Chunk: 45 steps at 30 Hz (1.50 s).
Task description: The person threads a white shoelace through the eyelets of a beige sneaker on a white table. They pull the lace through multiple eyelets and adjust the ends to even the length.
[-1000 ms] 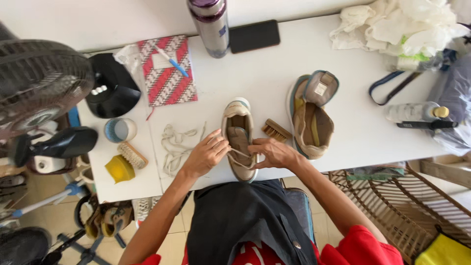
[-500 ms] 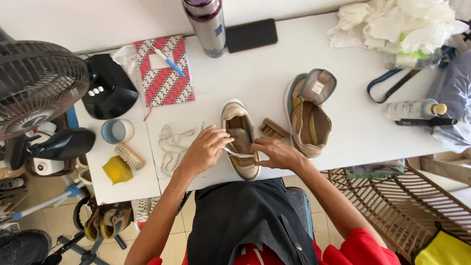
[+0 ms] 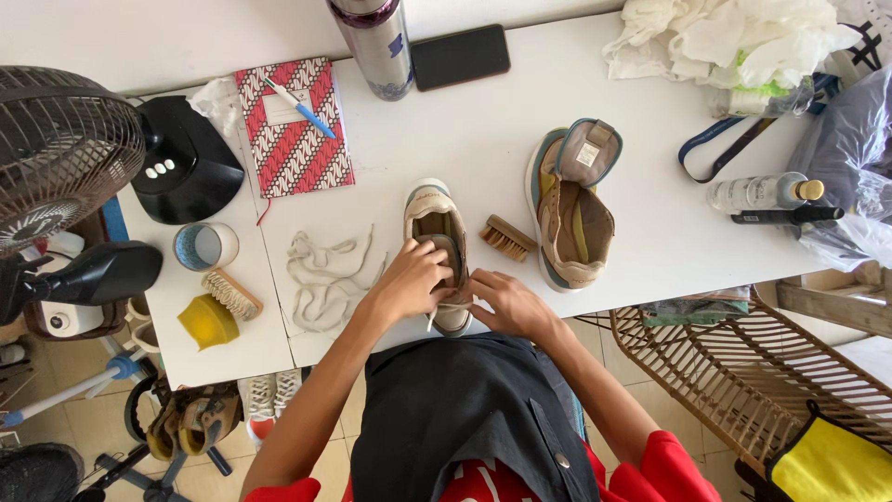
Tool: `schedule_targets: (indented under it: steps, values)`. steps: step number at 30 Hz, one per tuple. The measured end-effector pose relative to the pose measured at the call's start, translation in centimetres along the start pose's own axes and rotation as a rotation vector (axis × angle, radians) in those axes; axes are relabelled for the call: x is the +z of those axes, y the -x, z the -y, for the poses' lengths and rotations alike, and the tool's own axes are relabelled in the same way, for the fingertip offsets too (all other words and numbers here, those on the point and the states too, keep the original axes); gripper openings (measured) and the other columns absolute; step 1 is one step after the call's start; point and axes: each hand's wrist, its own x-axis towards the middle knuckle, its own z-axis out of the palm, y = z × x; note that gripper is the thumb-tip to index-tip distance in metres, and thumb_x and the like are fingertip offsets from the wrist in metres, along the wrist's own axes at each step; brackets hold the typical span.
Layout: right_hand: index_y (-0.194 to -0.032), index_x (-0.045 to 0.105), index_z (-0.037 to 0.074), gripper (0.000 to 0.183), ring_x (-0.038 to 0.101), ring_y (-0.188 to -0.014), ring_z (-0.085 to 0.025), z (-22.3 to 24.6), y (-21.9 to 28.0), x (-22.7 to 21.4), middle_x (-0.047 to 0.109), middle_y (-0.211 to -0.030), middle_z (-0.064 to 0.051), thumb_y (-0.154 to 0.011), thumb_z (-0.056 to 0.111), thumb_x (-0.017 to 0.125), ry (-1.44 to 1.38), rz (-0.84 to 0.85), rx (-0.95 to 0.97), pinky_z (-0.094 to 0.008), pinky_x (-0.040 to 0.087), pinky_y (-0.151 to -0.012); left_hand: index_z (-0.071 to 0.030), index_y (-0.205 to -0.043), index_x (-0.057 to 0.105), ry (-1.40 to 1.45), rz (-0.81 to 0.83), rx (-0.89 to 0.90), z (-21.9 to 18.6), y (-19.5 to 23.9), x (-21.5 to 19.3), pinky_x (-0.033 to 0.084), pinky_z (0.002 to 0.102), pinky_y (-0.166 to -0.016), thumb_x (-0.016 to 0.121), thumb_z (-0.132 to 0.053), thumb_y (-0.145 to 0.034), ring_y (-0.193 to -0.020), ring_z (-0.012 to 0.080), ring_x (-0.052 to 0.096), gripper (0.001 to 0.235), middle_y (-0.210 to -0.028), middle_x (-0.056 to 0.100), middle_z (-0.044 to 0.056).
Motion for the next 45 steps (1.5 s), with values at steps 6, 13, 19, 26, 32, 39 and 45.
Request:
schedule_targets:
  steps: [6, 13, 19, 26, 32, 39, 45]
  values:
    - [-0.108, 0.072, 0.015, 0.010, 0.078, -0.089, -0.032, 1.8, 1.4, 0.0, 0.072, -0.107, -0.007, -0.101, 0.007, 0.072, -0.068, -0.051, 0.097, -0.043, 0.064, -0.080, -0.028, -0.099, 0.083, -0.068, 0.074, -0.036, -0.6, -1.2, 0.9, 0.045, 0.046, -0.099, 0.089, -0.045, -0.085, -0.098, 0.0252, 0.066, 0.022, -0.093, 0.073, -0.001]
    - [-0.131, 0.062, 0.012, 0.040, 0.079, -0.083, -0.036, 4.1, -1.0, -1.4, 0.074, -0.102, -0.012, -0.097, 0.026, 0.079, -0.006, 0.046, 0.286, -0.054, 0.063, -0.074, -0.024, -0.093, 0.083, -0.141, 0.151, -0.106, -0.6, -1.7, 3.4, 0.042, 0.044, -0.098, 0.089, -0.040, -0.086, -0.093, 0.0225, 0.071, 0.018, -0.083, 0.078, -0.005]
    - [-0.143, 0.057, 0.027, 0.069, 0.080, -0.088, -0.034, 2.0, -1.0, 3.3, 0.073, -0.102, -0.002, -0.086, 0.053, 0.083, 0.383, 0.171, 0.459, -0.055, 0.066, -0.073, -0.014, -0.095, 0.083, -0.205, 0.204, -0.113, -1.0, -2.2, 3.3, 0.043, 0.051, -0.100, 0.087, -0.033, -0.090, -0.094, 0.0284, 0.076, 0.020, -0.085, 0.082, 0.006]
    - [-0.136, 0.058, 0.020, 0.060, 0.079, -0.095, -0.042, 0.5, -0.7, 3.4, 0.072, -0.107, -0.008, -0.087, 0.041, 0.086, 0.198, 0.120, 0.380, -0.060, 0.065, -0.077, -0.015, -0.095, 0.082, -0.138, 0.157, -0.040, -1.1, -1.7, 0.2, 0.044, 0.051, -0.098, 0.084, -0.033, -0.086, -0.100, 0.0279, 0.074, 0.021, -0.091, 0.081, 0.004]
    - [-0.125, 0.060, 0.018, 0.045, 0.079, -0.095, -0.037, 1.0, -0.9, 2.3, 0.069, -0.101, -0.008, -0.094, 0.041, 0.082, 0.045, 0.072, 0.342, -0.053, 0.065, -0.079, -0.017, -0.089, 0.079, -0.095, 0.065, 0.025, -0.4, -1.1, 0.6, 0.043, 0.048, -0.101, 0.083, -0.035, -0.086, -0.101, 0.0236, 0.069, 0.019, -0.088, 0.075, 0.000]
    - [-0.120, 0.059, 0.017, 0.047, 0.076, -0.092, -0.045, 1.2, -1.6, 1.4, 0.066, -0.100, -0.012, -0.091, 0.044, 0.084, 0.076, 0.131, 0.285, -0.058, 0.063, -0.079, -0.013, -0.087, 0.081, -0.167, 0.178, -0.063, 1.0, -1.9, 5.0, 0.047, 0.051, -0.099, 0.086, -0.015, -0.080, -0.090, 0.0272, 0.076, 0.009, -0.084, 0.079, 0.003]
    - [-0.123, 0.058, 0.019, 0.045, 0.075, -0.096, -0.045, -0.8, -1.1, 2.0, 0.064, -0.102, -0.011, -0.092, 0.043, 0.081, 0.071, 0.175, 0.228, -0.056, 0.062, -0.081, 0.001, -0.118, 0.079, 0.077, 0.200, -0.253, -1.7, -0.9, -3.2, 0.065, 0.058, -0.084, 0.084, 0.003, -0.083, -0.093, 0.0422, 0.083, 0.035, -0.119, 0.082, 0.023]
